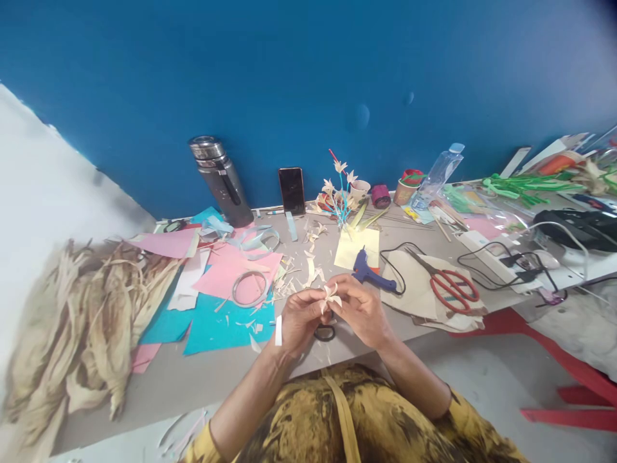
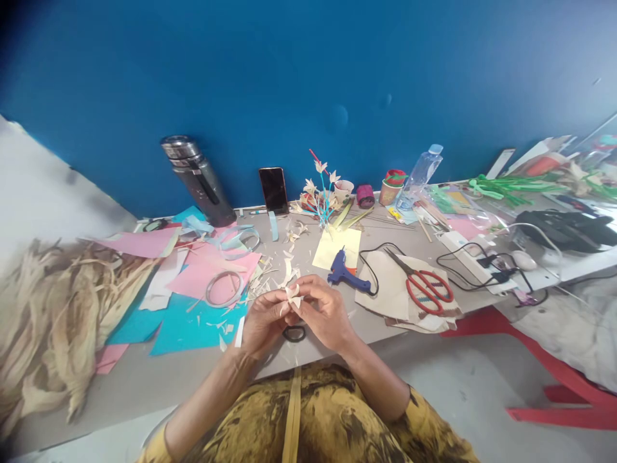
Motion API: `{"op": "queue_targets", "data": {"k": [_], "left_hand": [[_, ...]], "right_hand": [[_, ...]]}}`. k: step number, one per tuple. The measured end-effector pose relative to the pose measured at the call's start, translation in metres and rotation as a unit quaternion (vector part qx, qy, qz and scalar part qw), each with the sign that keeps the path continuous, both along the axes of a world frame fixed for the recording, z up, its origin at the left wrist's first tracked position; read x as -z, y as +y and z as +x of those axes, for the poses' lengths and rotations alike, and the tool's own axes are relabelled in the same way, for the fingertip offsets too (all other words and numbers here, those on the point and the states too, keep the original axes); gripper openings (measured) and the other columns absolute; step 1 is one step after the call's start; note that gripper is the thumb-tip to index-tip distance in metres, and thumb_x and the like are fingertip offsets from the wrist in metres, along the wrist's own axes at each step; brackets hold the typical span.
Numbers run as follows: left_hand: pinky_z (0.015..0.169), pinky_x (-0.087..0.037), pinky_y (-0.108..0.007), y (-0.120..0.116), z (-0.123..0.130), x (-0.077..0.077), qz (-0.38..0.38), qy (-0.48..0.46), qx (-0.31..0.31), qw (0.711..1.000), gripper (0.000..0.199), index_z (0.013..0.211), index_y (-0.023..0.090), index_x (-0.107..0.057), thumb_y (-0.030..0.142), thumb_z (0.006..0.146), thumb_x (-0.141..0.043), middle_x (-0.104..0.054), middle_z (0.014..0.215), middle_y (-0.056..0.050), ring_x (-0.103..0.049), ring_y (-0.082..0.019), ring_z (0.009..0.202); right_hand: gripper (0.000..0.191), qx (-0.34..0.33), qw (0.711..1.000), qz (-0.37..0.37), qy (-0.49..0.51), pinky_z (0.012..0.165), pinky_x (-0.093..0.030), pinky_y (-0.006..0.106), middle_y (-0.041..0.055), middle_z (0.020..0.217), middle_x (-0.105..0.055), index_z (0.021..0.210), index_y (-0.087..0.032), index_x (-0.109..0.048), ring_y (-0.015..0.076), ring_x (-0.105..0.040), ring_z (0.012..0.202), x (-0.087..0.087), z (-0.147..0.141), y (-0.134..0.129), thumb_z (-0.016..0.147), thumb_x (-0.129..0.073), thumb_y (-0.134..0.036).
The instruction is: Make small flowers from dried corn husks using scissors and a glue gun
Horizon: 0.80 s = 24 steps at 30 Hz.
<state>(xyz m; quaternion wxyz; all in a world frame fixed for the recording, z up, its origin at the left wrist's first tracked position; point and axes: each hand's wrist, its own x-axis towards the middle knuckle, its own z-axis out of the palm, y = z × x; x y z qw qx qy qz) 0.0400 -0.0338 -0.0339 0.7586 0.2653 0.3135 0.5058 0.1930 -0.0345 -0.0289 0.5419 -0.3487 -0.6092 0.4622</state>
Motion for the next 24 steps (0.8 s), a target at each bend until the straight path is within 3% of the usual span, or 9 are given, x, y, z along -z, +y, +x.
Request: {"op": "queue_targets", "data": {"k": [6,10,13,17,24], "left_hand": [[0.055,-0.041,-0.024,0.001,-0.002,0.001,-0.010,-0.026,0.005,1.000,0.026,0.065,0.016,-0.075,0.027,0.053,-0.095,-0.065,0.056,0.000,-0.052,-0.008,0.049],[0.056,-0.042,-0.025,0.001,-0.002,0.002,0.007,-0.013,0.000,1.000,0.026,0.064,0.015,-0.074,0.030,0.056,-0.094,-0.059,0.052,0.001,-0.052,-0.009,0.050],[0.057,-0.041,-0.025,0.000,-0.001,0.003,0.023,0.007,-0.021,0.999,0.027,0.065,0.016,-0.074,0.032,0.057,-0.094,-0.060,0.055,0.002,-0.052,-0.008,0.052],[0.058,-0.040,-0.025,-0.001,-0.001,0.002,0.041,0.023,-0.018,0.999,0.025,0.064,0.015,-0.074,0.030,0.059,-0.093,-0.061,0.057,0.001,-0.051,-0.008,0.053],[0.058,-0.042,-0.025,-0.001,-0.003,0.006,0.007,0.004,0.009,1.000,0.025,0.070,0.014,-0.077,0.028,0.057,-0.094,-0.067,0.062,-0.002,-0.055,-0.009,0.053]], "right_hand": [[0.011,0.003,0.999,0.019,-0.034,0.074,-0.058,0.032,0.0085,0.106,-0.065,0.097,-0.023,-0.074,0.0191,-0.067,0.090,-0.004,-0.001,-0.004,0.092,-0.066,-0.027],[0.010,0.071,0.996,0.040,-0.023,0.075,-0.054,0.030,0.0066,0.102,-0.066,0.096,-0.022,-0.066,0.0195,-0.064,0.093,-0.002,-0.002,-0.007,0.087,-0.069,-0.021],[0.011,0.116,0.988,0.098,-0.038,0.069,-0.051,0.029,0.0070,0.103,-0.065,0.094,-0.023,-0.063,0.0184,-0.062,0.088,-0.003,-0.001,-0.009,0.086,-0.068,-0.017],[0.009,0.125,0.977,0.149,-0.090,0.071,-0.050,0.031,0.0074,0.102,-0.065,0.093,-0.023,-0.068,0.0190,-0.062,0.086,-0.007,0.001,-0.011,0.088,-0.067,-0.015],[0.007,0.107,0.979,0.150,-0.084,0.076,-0.051,0.032,0.0075,0.100,-0.065,0.089,-0.023,-0.067,0.0202,-0.063,0.091,-0.010,0.001,-0.011,0.093,-0.063,-0.018]]}}
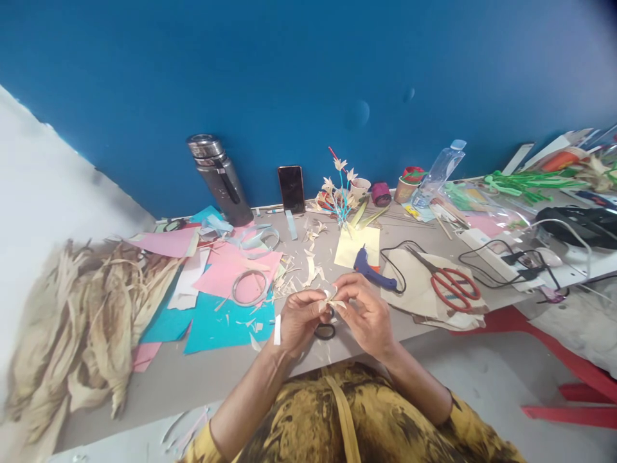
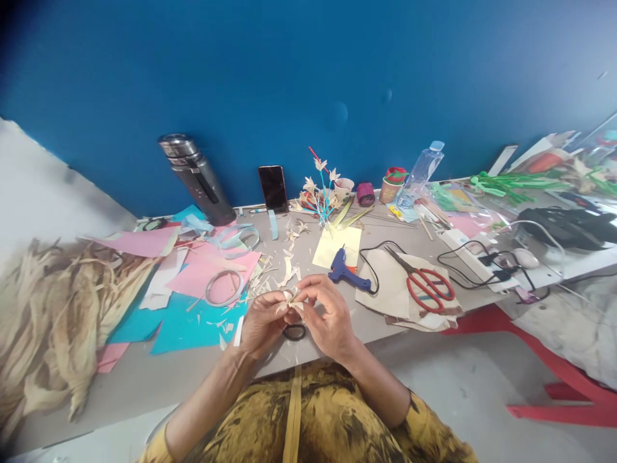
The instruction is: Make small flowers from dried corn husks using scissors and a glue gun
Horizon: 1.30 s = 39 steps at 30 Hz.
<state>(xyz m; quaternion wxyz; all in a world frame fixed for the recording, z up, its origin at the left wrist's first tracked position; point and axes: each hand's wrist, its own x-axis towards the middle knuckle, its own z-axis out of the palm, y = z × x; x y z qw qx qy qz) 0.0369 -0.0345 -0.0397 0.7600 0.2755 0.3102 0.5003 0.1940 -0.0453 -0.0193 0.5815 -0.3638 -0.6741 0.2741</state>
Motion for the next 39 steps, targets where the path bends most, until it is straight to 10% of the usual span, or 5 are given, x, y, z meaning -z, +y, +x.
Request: {"op": "queue_targets", "data": {"k": [39], "left_hand": [[0.059,-0.036,-0.025,-0.005,-0.004,-0.005,-0.076,-0.072,0.108,0.989,0.026,0.068,0.012,-0.068,0.018,0.059,-0.091,-0.053,0.057,0.001,-0.043,-0.007,0.054]], "right_hand": [[0.002,-0.034,0.996,-0.060,0.059,0.077,-0.057,0.035,0.0080,0.096,-0.066,0.090,-0.022,-0.072,0.0201,-0.065,0.087,0.012,0.001,-0.007,0.090,-0.070,-0.023]]}}
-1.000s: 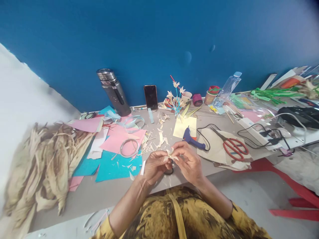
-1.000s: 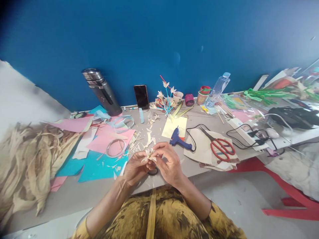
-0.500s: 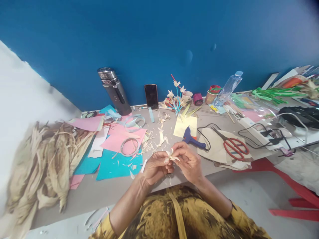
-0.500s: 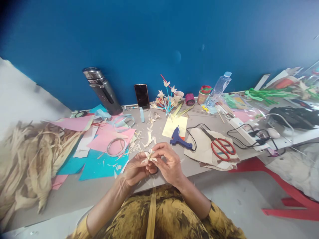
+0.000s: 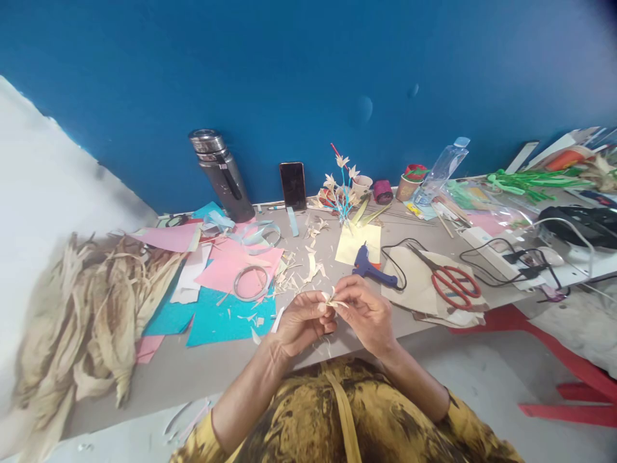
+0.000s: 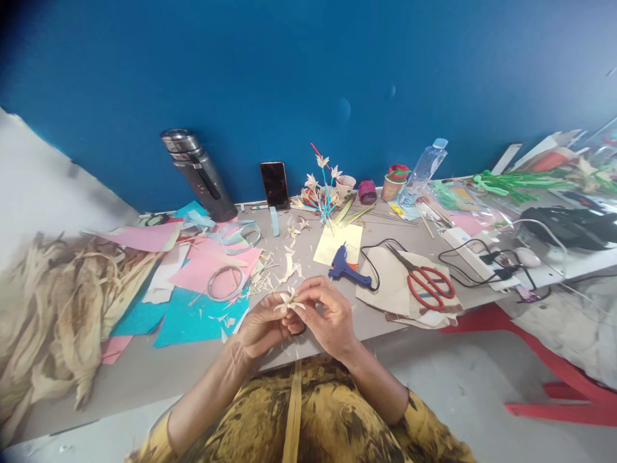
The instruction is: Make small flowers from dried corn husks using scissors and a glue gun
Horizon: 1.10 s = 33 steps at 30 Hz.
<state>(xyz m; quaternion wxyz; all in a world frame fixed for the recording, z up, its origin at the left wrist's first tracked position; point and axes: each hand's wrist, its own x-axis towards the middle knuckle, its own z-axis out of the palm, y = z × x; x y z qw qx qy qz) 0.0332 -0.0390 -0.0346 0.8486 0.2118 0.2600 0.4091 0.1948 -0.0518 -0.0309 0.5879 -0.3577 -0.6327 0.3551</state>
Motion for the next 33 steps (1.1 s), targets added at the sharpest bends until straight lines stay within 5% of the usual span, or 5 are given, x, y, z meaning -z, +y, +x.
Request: {"op": "queue_targets", "data": {"k": [11,19,33], "left_hand": [[0.061,-0.036,-0.027,-0.001,0.000,-0.009,0.060,-0.028,0.006,0.998,0.033,0.062,0.014,-0.057,0.026,0.068,-0.087,-0.043,0.062,0.002,-0.037,-0.009,0.060],[0.061,-0.037,-0.025,0.000,0.000,0.000,0.020,-0.032,-0.023,0.999,0.027,0.067,0.013,-0.061,0.022,0.068,-0.086,-0.045,0.062,0.003,-0.039,-0.008,0.059],[0.058,-0.038,-0.026,0.000,-0.002,0.006,0.017,-0.034,0.016,0.999,0.028,0.072,0.012,-0.064,0.019,0.063,-0.089,-0.051,0.062,0.001,-0.043,-0.008,0.057]], "right_hand": [[0.010,0.052,0.995,-0.038,0.070,0.068,-0.050,0.030,0.0051,0.088,-0.065,0.087,-0.023,-0.074,0.0185,-0.063,0.082,0.000,0.000,0.003,0.093,-0.066,-0.021],[0.008,0.037,0.999,0.002,0.016,0.070,-0.051,0.031,0.0049,0.089,-0.066,0.089,-0.023,-0.073,0.0178,-0.064,0.081,-0.007,-0.004,0.001,0.090,-0.069,-0.015],[0.008,-0.037,0.999,0.025,0.000,0.076,-0.053,0.033,0.0062,0.092,-0.066,0.093,-0.023,-0.072,0.0192,-0.065,0.087,-0.001,0.000,0.008,0.094,-0.065,-0.018]]}}
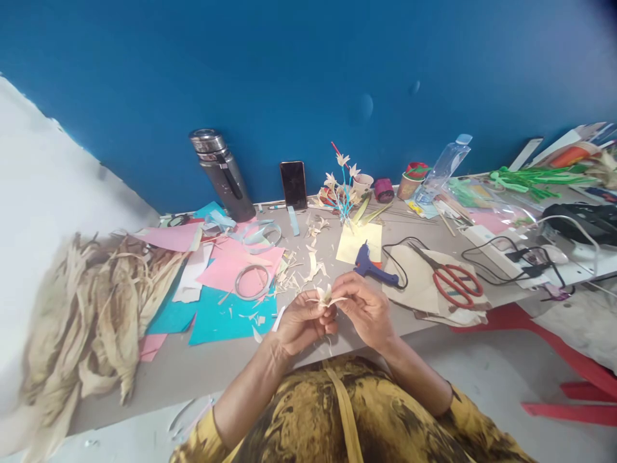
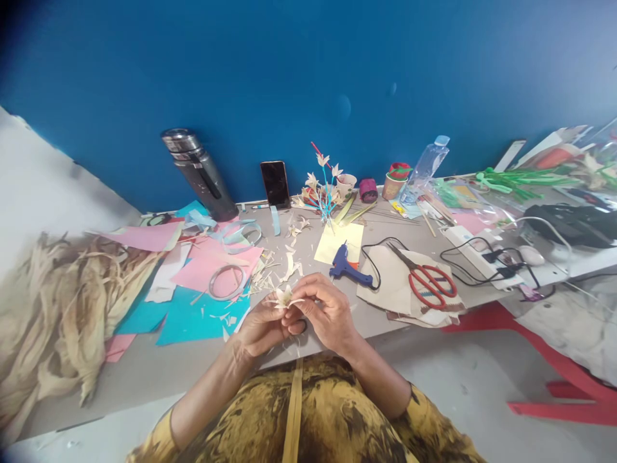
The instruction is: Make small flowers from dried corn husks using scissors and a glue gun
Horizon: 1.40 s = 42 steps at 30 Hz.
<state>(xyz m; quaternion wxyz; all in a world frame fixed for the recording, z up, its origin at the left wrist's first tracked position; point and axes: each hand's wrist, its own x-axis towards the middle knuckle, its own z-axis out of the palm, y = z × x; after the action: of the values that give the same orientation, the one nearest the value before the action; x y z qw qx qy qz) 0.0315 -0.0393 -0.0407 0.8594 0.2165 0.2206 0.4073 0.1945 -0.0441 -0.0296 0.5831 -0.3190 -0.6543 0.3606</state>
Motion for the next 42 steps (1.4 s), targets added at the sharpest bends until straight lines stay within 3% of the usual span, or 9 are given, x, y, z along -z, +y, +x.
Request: {"op": "queue_targets", "data": {"k": [8,15,24,32,36,42], "left_hand": [[0.056,-0.035,-0.025,0.000,0.000,-0.008,0.021,0.018,0.048,0.998,0.031,0.065,0.011,-0.063,0.025,0.064,-0.089,-0.049,0.059,0.002,-0.041,-0.007,0.054],[0.056,-0.037,-0.026,-0.001,-0.001,-0.006,0.010,0.018,0.057,0.998,0.031,0.065,0.012,-0.062,0.023,0.061,-0.090,-0.051,0.059,0.002,-0.042,-0.007,0.053],[0.057,-0.038,-0.026,-0.001,-0.003,-0.001,0.005,-0.001,0.036,0.999,0.024,0.068,0.012,-0.065,0.020,0.064,-0.088,-0.054,0.058,0.000,-0.044,-0.008,0.054],[0.062,-0.040,-0.028,-0.003,0.000,-0.008,0.008,-0.008,-0.011,1.000,0.026,0.070,0.014,-0.065,0.019,0.060,-0.089,-0.052,0.058,0.001,-0.044,-0.010,0.058],[0.064,-0.039,-0.029,-0.002,0.000,-0.010,0.025,-0.013,-0.030,0.999,0.027,0.068,0.015,-0.061,0.020,0.062,-0.088,-0.050,0.062,0.001,-0.043,-0.011,0.062],[0.064,-0.038,-0.028,-0.001,0.001,-0.011,0.063,0.000,-0.075,0.995,0.029,0.067,0.015,-0.058,0.022,0.067,-0.086,-0.052,0.065,0.001,-0.044,-0.010,0.061]], "right_hand": [[0.011,0.000,1.000,0.013,-0.005,0.078,-0.054,0.033,0.0060,0.093,-0.066,0.093,-0.023,-0.072,0.0190,-0.065,0.088,-0.002,0.001,0.000,0.094,-0.064,-0.015],[0.011,0.003,0.999,0.031,-0.020,0.077,-0.053,0.033,0.0058,0.092,-0.066,0.091,-0.022,-0.072,0.0183,-0.065,0.086,-0.005,0.001,-0.002,0.092,-0.066,-0.013],[0.015,0.018,0.998,0.056,-0.033,0.072,-0.055,0.031,0.0065,0.092,-0.068,0.096,-0.024,-0.076,0.0187,-0.066,0.084,-0.004,0.002,-0.003,0.091,-0.068,-0.012],[0.029,0.045,0.994,0.088,-0.036,0.068,-0.054,0.027,0.0048,0.091,-0.069,0.108,-0.027,-0.077,0.0163,-0.067,0.081,-0.008,-0.001,-0.006,0.091,-0.065,-0.007],[0.029,0.069,0.997,0.043,-0.014,0.068,-0.053,0.026,0.0033,0.088,-0.070,0.115,-0.025,-0.072,0.0153,-0.066,0.077,-0.006,-0.001,-0.008,0.091,-0.066,-0.010],[0.005,0.084,0.995,-0.038,-0.027,0.063,-0.050,0.026,0.0034,0.081,-0.069,0.091,-0.021,-0.072,0.0152,-0.064,0.071,0.006,0.003,-0.010,0.090,-0.067,-0.019]]}}
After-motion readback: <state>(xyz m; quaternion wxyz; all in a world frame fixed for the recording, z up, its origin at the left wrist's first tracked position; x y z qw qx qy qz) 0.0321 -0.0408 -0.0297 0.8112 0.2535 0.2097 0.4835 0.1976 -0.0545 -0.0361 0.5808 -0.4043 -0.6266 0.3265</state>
